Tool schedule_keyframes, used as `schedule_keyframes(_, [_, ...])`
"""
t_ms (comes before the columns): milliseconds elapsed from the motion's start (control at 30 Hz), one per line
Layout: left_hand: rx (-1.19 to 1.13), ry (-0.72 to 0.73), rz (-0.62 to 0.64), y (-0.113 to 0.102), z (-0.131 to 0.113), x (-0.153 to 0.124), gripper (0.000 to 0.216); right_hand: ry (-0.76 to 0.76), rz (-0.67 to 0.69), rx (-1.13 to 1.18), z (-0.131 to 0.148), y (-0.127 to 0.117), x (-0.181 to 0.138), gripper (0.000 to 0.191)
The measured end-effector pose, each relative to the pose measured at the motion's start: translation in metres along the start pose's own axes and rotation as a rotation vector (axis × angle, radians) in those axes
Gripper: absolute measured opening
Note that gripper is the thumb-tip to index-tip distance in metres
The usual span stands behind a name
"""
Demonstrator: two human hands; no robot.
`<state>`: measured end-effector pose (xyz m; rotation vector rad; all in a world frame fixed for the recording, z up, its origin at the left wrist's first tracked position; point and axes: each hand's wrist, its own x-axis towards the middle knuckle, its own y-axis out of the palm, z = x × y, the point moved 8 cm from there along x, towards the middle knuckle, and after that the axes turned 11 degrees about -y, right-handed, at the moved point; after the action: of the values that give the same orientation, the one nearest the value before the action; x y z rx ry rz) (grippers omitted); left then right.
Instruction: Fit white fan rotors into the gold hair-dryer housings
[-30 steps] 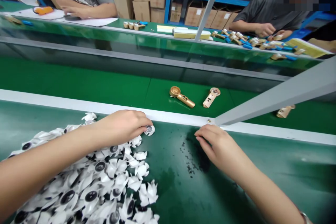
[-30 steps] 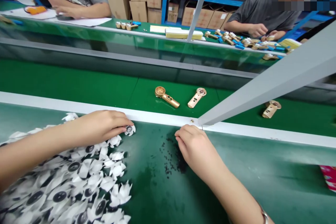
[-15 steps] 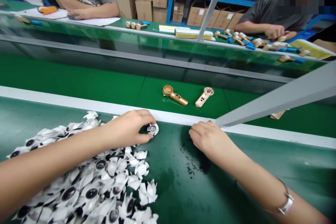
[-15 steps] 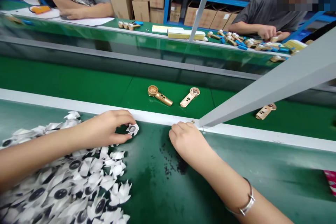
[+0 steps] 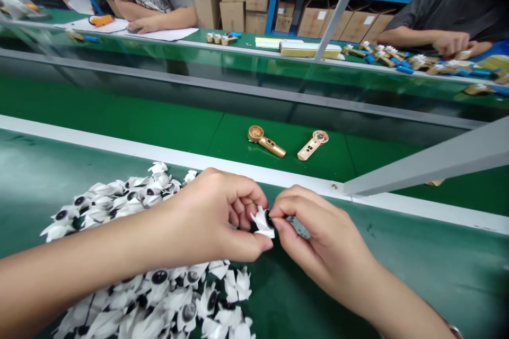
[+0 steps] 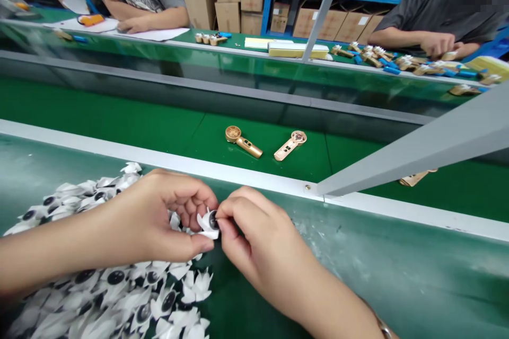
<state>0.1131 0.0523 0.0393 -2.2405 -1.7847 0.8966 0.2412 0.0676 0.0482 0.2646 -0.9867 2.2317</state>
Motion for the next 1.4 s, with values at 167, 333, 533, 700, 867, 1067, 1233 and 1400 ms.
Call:
schedule_keyframes(167, [-0.134, -0.079, 0.019, 0.002, 0.006, 0.0, 0.021, -0.003, -0.078, -0.01, 0.001, -0.005, -0.001, 0.012])
schedule_keyframes(333, [-0.189, -0.124, 0.025, 0.006, 0.01, 0.001, 0.021, -0.082, -0.128, -0.068, 0.01, -0.006, -0.012, 0.017])
schedule_keyframes(533, [-0.163, -0.088, -0.05, -0.002, 0.019, 0.003, 0.023, -0.237, 0.047, -0.299, 0.011, -0.001, -0.013, 0.03])
schedule_keyframes(700, [-0.29, -0.033, -0.061, -0.018, 0.017, 0.003, 0.026, 0.819, -0.052, -0.527, -0.121, -0.047, 0.013, 0.055])
schedule_keyframes(867, [-0.416, -0.028, -0.035, -0.025, 0.017, -0.004, 0.027, 1.026, -0.114, -0.499, -0.192, -0.056, 0.047, 0.054])
schedule_keyframes(1067, [-0.522, -0.03, -0.052, -0.034, 0.019, -0.01, 0.026, 0.819, -0.048, -0.178, -0.156, -0.02, 0.043, 0.024])
schedule_keyframes(1233, [-0.545, -0.046, -0.098, -0.037, 0.018, -0.005, 0.026, 0.512, -0.093, 0.048, -0.062, 0.008, 0.018, 0.021])
schedule_keyframes(1400, [-0.465, -0.046, -0.118, -0.035, 0.011, -0.009, 0.028, 0.292, -0.186, -0.036, -0.015, 0.007, 0.005, 0.022])
